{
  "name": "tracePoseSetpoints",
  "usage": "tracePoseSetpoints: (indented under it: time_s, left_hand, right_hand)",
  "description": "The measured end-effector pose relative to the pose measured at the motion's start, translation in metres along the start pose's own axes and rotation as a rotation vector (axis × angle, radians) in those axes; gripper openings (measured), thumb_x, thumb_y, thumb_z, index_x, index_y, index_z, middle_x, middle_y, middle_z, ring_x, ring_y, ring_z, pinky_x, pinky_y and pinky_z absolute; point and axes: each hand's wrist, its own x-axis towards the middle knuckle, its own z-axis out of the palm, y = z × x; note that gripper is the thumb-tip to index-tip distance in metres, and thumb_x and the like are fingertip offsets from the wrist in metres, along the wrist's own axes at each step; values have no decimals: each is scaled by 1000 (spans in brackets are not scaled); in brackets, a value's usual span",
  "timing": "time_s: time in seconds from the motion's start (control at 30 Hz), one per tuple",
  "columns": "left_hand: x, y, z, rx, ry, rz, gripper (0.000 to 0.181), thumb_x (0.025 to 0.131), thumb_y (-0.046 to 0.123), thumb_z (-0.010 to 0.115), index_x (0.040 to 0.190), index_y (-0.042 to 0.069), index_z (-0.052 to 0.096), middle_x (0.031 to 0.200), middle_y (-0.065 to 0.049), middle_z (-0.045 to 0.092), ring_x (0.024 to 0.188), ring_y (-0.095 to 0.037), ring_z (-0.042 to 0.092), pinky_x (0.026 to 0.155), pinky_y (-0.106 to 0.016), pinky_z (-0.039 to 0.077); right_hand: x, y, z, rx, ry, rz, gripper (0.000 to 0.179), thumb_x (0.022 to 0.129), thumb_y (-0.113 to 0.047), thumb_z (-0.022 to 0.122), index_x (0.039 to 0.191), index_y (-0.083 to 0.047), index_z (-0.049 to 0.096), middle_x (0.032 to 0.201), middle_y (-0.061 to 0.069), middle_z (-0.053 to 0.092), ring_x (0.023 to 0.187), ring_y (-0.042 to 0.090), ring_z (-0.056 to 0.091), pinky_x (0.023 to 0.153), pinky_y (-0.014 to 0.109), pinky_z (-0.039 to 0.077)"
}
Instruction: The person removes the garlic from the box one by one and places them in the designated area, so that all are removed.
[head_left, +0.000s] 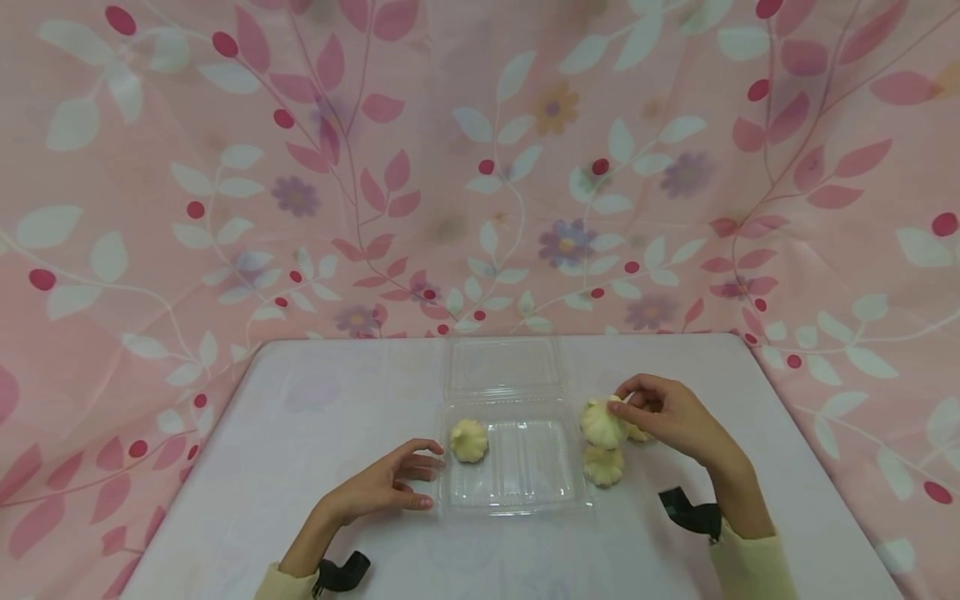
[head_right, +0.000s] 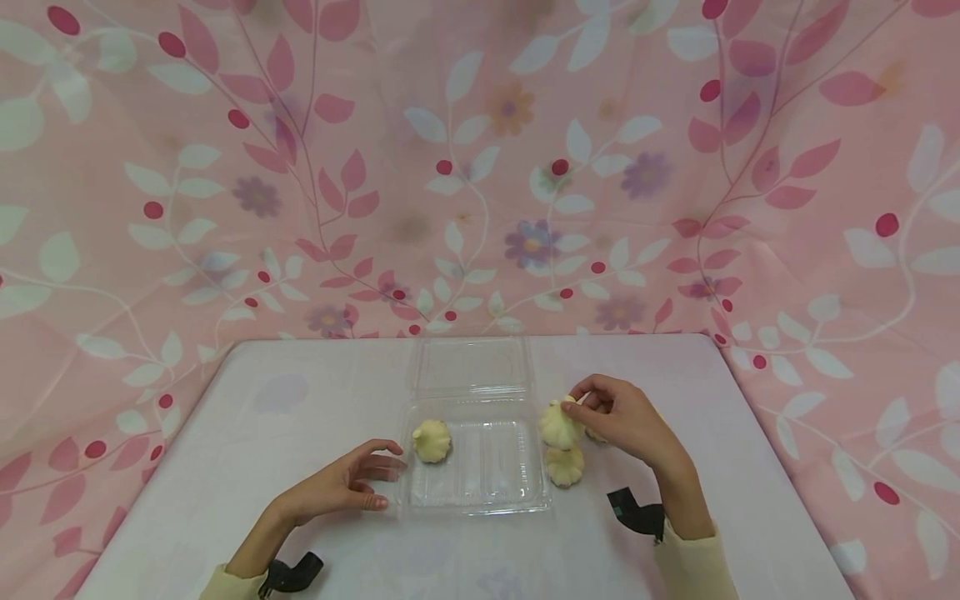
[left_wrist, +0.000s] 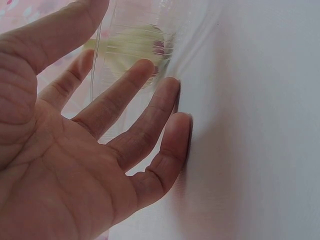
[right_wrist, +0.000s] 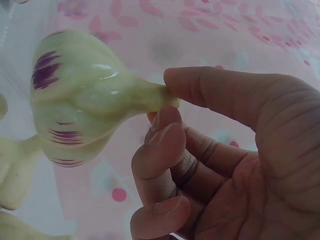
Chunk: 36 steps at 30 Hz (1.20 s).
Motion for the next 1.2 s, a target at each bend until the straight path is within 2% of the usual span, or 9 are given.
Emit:
tracePoseSetpoints:
  time_s: [0.43, 0.87, 1.2]
  left_hand:
    - [-1, 3, 1, 5, 3, -3, 68, 87, 18, 77, 144, 17, 40, 140, -9, 53, 124, -31, 53, 90, -39, 47]
    - [-2, 3, 1, 4, 4, 4, 69, 87, 17, 77, 145, 17, 39, 140, -9, 53, 124, -31, 53, 89, -38, 47]
    - [-1, 2, 1, 12, 6, -5, 69, 88, 17, 76, 145, 18, 39, 140, -9, 52, 124, -29, 53, 90, -39, 46]
  right_hand:
    - [-6, 10, -7, 13, -9, 6, 24, 90, -22, 74, 103, -3, 66, 81, 13, 64, 65, 19, 58, 55, 29, 48]
    - [-13, 17, -12, 15, -15, 39, 25, 92, -22, 72, 105, -2, 65, 82, 9, 64, 67, 18, 58, 58, 30, 48]
    - [-16, 25, -17, 19, -8, 25, 24, 92, -20, 71, 106, -2, 65, 81, 9, 65, 66, 20, 59, 57, 31, 48]
